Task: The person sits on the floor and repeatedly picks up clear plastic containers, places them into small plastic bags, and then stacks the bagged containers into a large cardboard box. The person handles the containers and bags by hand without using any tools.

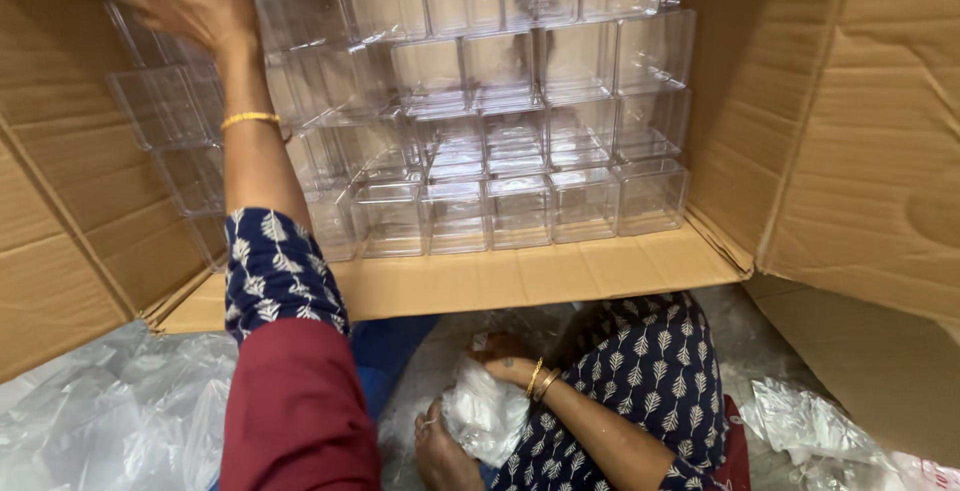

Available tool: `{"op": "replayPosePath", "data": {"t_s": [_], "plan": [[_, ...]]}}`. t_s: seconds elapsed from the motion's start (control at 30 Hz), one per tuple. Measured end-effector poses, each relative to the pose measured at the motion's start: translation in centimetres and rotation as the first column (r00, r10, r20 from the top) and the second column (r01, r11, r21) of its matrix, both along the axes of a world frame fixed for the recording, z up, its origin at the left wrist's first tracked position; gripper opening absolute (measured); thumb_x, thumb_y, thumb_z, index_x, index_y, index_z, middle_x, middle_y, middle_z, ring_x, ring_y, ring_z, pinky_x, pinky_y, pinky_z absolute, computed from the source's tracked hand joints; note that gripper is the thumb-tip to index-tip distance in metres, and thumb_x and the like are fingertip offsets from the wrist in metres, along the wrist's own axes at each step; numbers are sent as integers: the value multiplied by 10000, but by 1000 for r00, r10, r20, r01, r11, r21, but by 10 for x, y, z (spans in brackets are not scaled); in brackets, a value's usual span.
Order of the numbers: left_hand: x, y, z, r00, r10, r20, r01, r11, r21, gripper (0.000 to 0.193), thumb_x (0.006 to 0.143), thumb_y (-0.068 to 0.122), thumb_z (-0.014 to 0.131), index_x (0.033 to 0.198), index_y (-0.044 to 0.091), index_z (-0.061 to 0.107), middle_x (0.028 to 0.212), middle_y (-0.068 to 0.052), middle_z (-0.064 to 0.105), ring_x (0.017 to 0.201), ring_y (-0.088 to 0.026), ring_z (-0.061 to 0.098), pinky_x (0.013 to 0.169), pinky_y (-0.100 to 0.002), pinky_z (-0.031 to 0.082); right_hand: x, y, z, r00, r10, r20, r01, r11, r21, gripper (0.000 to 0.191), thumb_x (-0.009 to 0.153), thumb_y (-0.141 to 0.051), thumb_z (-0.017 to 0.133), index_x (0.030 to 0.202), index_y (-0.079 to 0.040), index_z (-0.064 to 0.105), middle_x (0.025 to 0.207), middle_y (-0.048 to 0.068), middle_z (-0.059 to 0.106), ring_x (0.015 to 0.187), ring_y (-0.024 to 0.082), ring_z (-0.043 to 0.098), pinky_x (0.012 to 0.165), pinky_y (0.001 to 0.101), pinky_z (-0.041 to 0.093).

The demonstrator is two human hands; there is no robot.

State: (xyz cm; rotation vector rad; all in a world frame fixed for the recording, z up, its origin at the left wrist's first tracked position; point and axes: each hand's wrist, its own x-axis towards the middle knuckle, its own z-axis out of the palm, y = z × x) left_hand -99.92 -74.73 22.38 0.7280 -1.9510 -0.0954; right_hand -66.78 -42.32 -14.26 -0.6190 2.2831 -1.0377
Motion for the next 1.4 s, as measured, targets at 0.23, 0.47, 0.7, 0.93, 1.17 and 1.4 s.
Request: {"op": "replayPosePath", "data": {"t_s": [0.23,0.47,0.7,0.93,1.17,1.4], "plan": [[33,10,-28,990,-28,-138,40,996,82,1099,892,995,523,1576,198,200,1533,-251,280,1471,-378,339,1193,-592,298,2,2,4,998,28,-59,-27,999,16,463,952,-481,556,837,-74,744,840,159,731,711,296,681,670,421,533],[59,19,-45,979,-203,-2,201,971,-129,929,872,842,679,1473,231,319,1449,-216,295,1393,-444,359,1095,-656,293,3,4,19,1000,8,28,-11,992,126,489,943,-526,560,954,-74,745,989,190,725,897,349,684,824,437,531],[73,28,-46,861,-400,-314,429,903,27,883,852,624,901,1399,216,340,1387,-136,366,1345,-310,449,1095,-558,382,4,5,38,999,7,50,-13,993,114,490,956,-511,551,1034,-62,730,1053,200,720,941,346,693,870,418,537],[218,98,-63,218,-938,-270,968,171,186,816,931,403,855,1425,146,259,1354,-87,328,1259,-213,453,966,-375,477,7,11,39,998,-29,59,24,995,97,405,931,-439,587,1125,-109,720,1102,169,718,996,308,676,923,396,507],[410,137,-106,234,-972,22,880,221,422,892,592,311,924,1304,82,438,1321,-203,435,1221,-365,532,1014,-483,493,16,31,45,954,-263,142,258,965,53,222,971,-251,591,1119,-160,730,1016,76,726,888,221,681,824,365,537],[502,147,-202,309,-913,266,599,404,692,911,523,291,937,1277,80,471,1307,-211,450,1179,-413,562,948,-462,528,90,128,122,834,-526,163,538,715,-446,75,965,-119,668,967,-62,717,813,-8,681,743,85,588,667,253,502]]}}
